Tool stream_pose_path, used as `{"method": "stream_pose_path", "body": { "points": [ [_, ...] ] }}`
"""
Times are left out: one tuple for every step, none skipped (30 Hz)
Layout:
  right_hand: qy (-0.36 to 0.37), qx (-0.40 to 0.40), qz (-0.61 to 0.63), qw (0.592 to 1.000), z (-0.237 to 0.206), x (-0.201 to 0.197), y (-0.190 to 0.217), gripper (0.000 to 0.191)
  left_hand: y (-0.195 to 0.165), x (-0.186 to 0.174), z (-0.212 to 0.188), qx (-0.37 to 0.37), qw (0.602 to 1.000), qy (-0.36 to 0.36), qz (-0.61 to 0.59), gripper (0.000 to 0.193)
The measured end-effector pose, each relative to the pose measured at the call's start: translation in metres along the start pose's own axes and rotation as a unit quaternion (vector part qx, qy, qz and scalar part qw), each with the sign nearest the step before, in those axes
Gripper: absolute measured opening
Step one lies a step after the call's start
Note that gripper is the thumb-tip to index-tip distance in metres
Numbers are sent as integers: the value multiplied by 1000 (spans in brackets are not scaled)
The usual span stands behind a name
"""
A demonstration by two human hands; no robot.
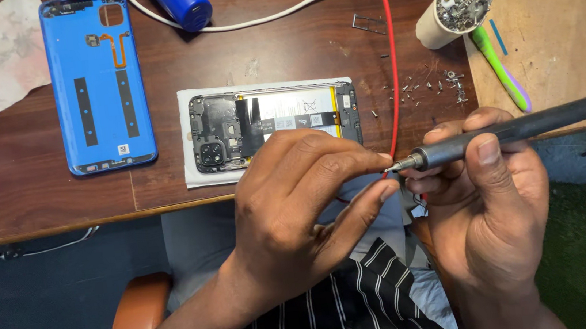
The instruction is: The person repairs a disassembled smartphone on a workbench, using a cordless electric screwdriver to remove and drive small screws from the phone body. They pick up loose screws from the bench, place them into a small cup of screws, and hold the phone steady while working on it.
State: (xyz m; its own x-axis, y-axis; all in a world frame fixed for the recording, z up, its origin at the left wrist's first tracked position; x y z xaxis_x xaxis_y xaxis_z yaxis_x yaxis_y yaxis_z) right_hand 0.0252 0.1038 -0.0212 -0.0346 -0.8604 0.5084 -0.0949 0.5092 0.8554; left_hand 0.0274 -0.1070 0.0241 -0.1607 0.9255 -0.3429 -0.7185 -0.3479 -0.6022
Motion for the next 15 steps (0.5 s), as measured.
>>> {"method": "stream_pose_path", "body": {
  "points": [
    [0, 2, 3, 1000, 0, 0, 0, 22, 0, 1, -1, -2, 1000, -3, 2, 22],
    [3, 2, 3, 1000, 1, 0, 0, 22, 0, 2, -1, -2, 1000, -4, 4, 21],
    [5, 2, 4, 1000, 1, 0, 0, 22, 0, 2, -2, -1, 1000, -5, 6, 20],
    [9, 0, 2, 1000, 1, 0, 0, 22, 0, 3, -2, 1, 1000, -5, 8, 20],
    [11, -2, -2, 1000, 1, 1, 1, 21, 0, 3, -2, 2, 1000, -2, 10, 20],
    [13, -5, -6, 1000, 1, 2, 1, 21, 0, 3, -2, 3, 1000, 0, 12, 20],
    [12, -9, -11, 1000, 1, 2, 2, 20, 0, 3, -2, 3, 1000, 5, 14, 20],
    [13, -15, -18, 1000, 0, 3, 3, 20, 1, 3, -2, 3, 1000, 9, 16, 19],
    [14, -22, -25, 999, -1, 4, 4, 19, 1, 3, -2, 4, 1000, 15, 22, 19],
    [17, -31, -33, 999, -1, 6, 6, 18, 1, 3, -2, 6, 999, 21, 27, 19],
    [17, -44, -53, 998, -2, 7, 8, 17, 1, 3, -2, 7, 999, 27, 33, 19],
    [16, -56, -71, 996, -3, 9, 10, 16, 1, 3, -2, 9, 998, 32, 46, 19],
    [13, -71, -101, 992, -5, 10, 12, 16, 1, 2, -3, 12, 997, 38, 59, 19],
    [12, -82, -128, 988, -6, 11, 14, 16, 0, 2, -4, 15, 996, 43, 71, 19],
    [11, -93, -154, 984, -8, 12, 16, 17, 0, 3, -5, 10, 995, 53, 80, 18]
  ]
}}
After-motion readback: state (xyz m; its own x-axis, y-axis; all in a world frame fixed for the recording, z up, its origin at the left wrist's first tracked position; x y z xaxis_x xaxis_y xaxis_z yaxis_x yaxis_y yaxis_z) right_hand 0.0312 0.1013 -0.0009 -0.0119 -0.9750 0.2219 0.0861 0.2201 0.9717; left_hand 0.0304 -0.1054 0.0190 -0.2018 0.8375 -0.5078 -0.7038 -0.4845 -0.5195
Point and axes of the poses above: each hand's wrist, its own z-axis towards the middle knuckle, its own x-axis out of the palm, y = z × x, the point moved 5 cm from there along z, towards the middle knuckle, and after that the axes turned 7 degrees about x, right-handed, at the moved point
